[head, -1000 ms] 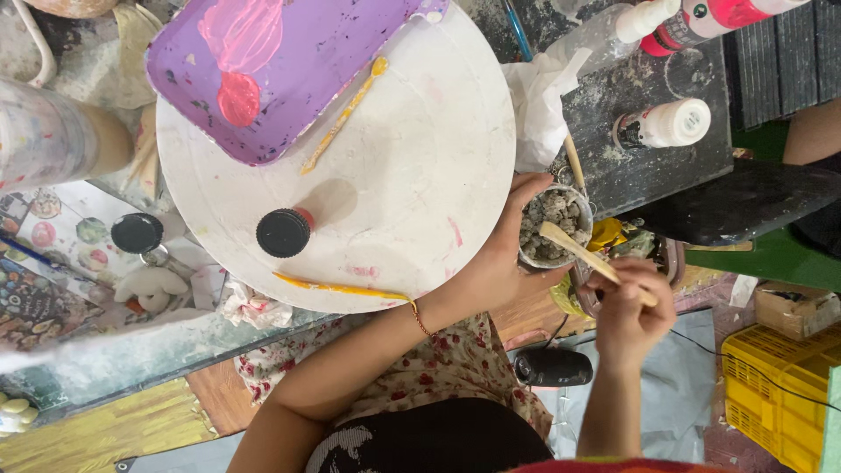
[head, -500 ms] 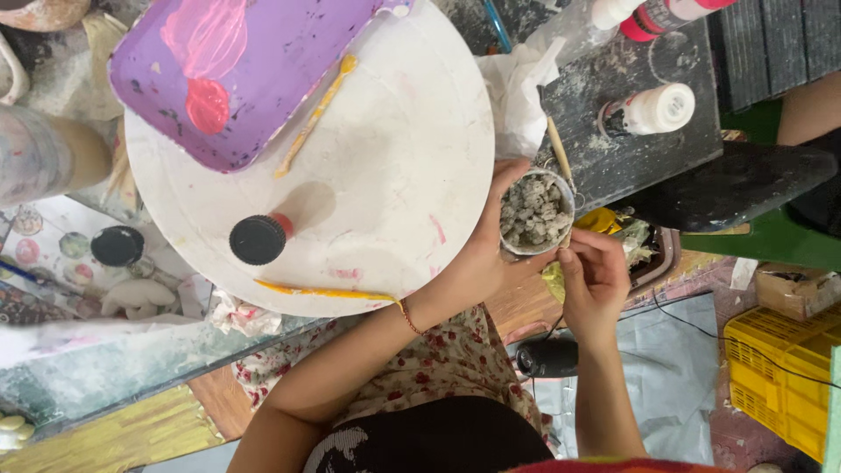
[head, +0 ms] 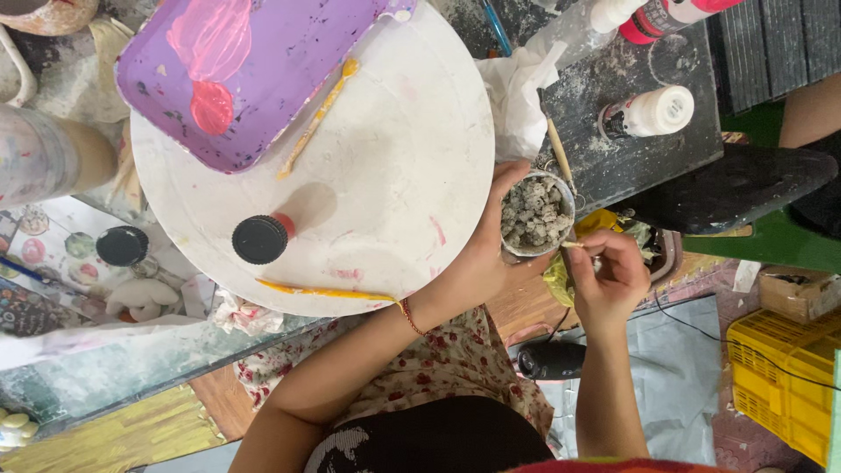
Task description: The person mixes a gray paste-like substance in a small container using a wooden stick. They briefly add water from a plastic cup and continue stirring the mixture.
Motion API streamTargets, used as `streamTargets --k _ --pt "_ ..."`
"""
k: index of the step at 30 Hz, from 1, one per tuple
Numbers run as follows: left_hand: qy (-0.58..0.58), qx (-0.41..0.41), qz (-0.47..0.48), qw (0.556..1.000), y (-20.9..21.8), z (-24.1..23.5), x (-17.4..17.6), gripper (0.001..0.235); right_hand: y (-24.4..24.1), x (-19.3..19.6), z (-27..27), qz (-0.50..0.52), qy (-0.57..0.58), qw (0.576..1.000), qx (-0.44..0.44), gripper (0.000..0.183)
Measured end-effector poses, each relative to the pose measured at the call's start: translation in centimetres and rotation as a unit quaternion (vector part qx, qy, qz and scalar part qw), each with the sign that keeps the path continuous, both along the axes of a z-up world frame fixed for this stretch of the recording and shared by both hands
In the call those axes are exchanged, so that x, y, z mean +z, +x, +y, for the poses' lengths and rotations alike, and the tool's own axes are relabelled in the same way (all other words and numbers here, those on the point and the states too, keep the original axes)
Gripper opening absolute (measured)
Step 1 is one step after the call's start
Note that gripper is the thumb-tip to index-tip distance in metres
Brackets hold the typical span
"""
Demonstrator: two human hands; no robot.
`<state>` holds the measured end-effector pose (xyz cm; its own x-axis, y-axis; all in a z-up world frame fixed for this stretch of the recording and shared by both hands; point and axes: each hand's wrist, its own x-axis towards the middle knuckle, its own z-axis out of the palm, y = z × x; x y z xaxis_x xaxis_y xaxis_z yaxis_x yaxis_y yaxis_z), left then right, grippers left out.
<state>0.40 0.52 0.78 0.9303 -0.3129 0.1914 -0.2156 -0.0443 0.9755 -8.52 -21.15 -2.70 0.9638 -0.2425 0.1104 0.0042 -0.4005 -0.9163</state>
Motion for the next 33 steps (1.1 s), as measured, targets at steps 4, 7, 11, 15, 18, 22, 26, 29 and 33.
streamTargets --k 4,7,11,15,18,22,26,29,33 --pt "-0.007 0.0 0.023 1.0 0.0 -0.2 0.1 0.093 0.1 0.0 -0.8 0.024 0.142 0.99 -0.009 0.015" --pt "0.023 0.009 -0.003 1.0 -0.1 -0.1 0.2 0.097 0.9 0.8 -1.7 -0.002 0.168 0.985 0.034 0.009" --pt "0.058 0.03 -0.071 0.995 -0.4 -0.3 -0.2 0.103 1.6 2.7 -2.2 -0.055 0.324 0.944 0.026 0.014" --pt "0.139 0.081 -0.158 0.974 -1.3 -0.8 -0.2 0.098 2.5 4.7 -0.5 -0.05 0.416 0.905 0.072 0.023" --pt "0.082 -0.005 -0.028 0.996 -2.3 -0.7 -0.2 0.088 3.2 5.8 0.7 -0.047 0.466 0.881 0.068 0.018" --pt "0.131 0.026 -0.102 0.986 -3.2 -0.4 -0.3 0.083 3.0 6.3 1.3 -0.056 0.551 0.831 0.049 0.016" --pt "0.13 0.036 -0.108 0.985 -4.0 -0.4 1.0 0.061 2.9 6.1 1.5 -0.055 0.627 0.774 0.069 0.011" --pt "0.146 0.087 -0.113 0.979 -5.0 -0.2 2.3 0.032 3.0 6.2 2.1 -0.045 0.659 0.747 0.074 0.009" --pt "0.05 0.077 -0.026 0.995 -4.8 0.1 2.8 0.02 3.0 6.7 3.2 -0.048 0.651 0.754 0.073 0.013"
